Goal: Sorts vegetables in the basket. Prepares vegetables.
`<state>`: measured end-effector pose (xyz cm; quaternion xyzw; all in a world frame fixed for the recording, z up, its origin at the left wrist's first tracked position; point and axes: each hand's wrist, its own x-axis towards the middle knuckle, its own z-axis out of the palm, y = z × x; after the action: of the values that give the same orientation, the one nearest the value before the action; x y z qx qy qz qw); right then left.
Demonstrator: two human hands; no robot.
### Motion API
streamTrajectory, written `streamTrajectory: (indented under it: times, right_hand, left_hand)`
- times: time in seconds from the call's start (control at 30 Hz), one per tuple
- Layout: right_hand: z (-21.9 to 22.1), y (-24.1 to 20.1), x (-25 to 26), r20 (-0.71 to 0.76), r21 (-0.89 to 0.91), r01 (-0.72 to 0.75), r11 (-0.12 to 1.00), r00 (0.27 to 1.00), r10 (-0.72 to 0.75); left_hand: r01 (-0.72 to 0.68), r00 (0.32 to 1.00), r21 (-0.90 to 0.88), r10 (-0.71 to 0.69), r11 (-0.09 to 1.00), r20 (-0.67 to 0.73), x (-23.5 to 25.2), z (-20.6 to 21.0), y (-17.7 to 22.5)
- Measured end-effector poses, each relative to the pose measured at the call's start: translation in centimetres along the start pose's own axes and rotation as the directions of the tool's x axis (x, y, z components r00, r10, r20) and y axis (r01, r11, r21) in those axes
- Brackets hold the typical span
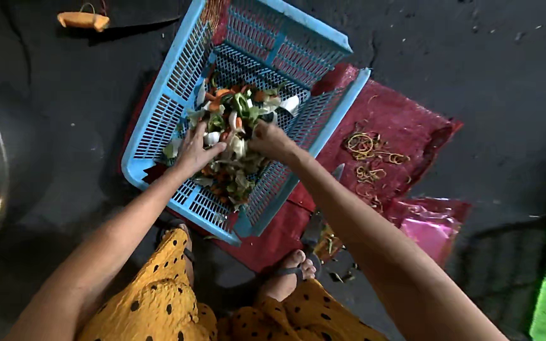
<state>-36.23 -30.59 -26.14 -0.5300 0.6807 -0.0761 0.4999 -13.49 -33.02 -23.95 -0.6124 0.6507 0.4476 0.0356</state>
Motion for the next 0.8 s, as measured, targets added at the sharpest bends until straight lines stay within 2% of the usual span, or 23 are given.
streamTrajectory:
  times: [0.1,0.2,0.27,0.33,0.43,0.5,0.6,0.67,0.73,0.8]
  right_hand:
    - [0.1,-0.4,-2.0,0.084,0.046,-0.03,0.998,0.996,0.026]
    - [-1.4,-2.0,-3.8,0.083,0.126,-0.035,0.991,0.996,0.025]
    - [-2.6,-3.2,-4.8,0.062,0.145,0.023,0.989,0.998,-0.032]
    - [-3.7,-4.1,-5.0,0.04,0.056,0.111,0.992,0.993,-0.114]
    - [-4.9,-4.4,-5.0,0.045,-0.071,0.173,0.982,0.984,-0.17]
    - [-5.2,-3.3,-5.4,-0.005,-0.164,0.161,0.973,0.986,-0.164]
    - [-4.8,-2.0,-7.1,-0.126,-0.27,0.129,0.954,0.978,-0.168]
    - [-3.5,-0.5,-7.5,-0.226,-0.337,0.224,0.915,0.924,-0.309]
    - [-2.1,1.3,-6.8,-0.266,-0.35,0.347,0.87,0.854,-0.448]
    - [-0.9,3.2,-6.0,-0.291,-0.412,0.402,0.818,0.792,-0.536]
  left_hand:
    - [0.093,0.994,-0.177,-0.082,0.98,0.069,-0.7,0.6,0.0]
    - [0.171,0.984,-0.422,-0.133,0.89,0.117,-2.1,0.5,1.0]
    - [0.144,0.988,-0.44,-0.106,0.886,0.111,-2.8,-0.6,1.9]
    - [0.084,0.991,-0.301,-0.049,0.95,0.121,-2.6,-2.5,2.8]
    - [0.003,0.978,0.062,-0.016,0.998,0.207,-2.3,-5.5,4.0]
    - [-0.09,0.967,0.313,0.008,0.946,0.254,-2.2,-7.1,5.0]
    - [-0.152,0.972,0.568,0.019,0.809,0.232,-1.5,-8.2,7.2]
    - [-0.193,0.98,0.615,0.115,0.765,0.165,-0.2,-8.2,8.4]
    - [-0.232,0.972,0.603,0.206,0.763,0.113,2.3,-7.9,9.2]
    - [-0.283,0.958,0.556,0.262,0.781,0.119,5.6,-7.5,9.5]
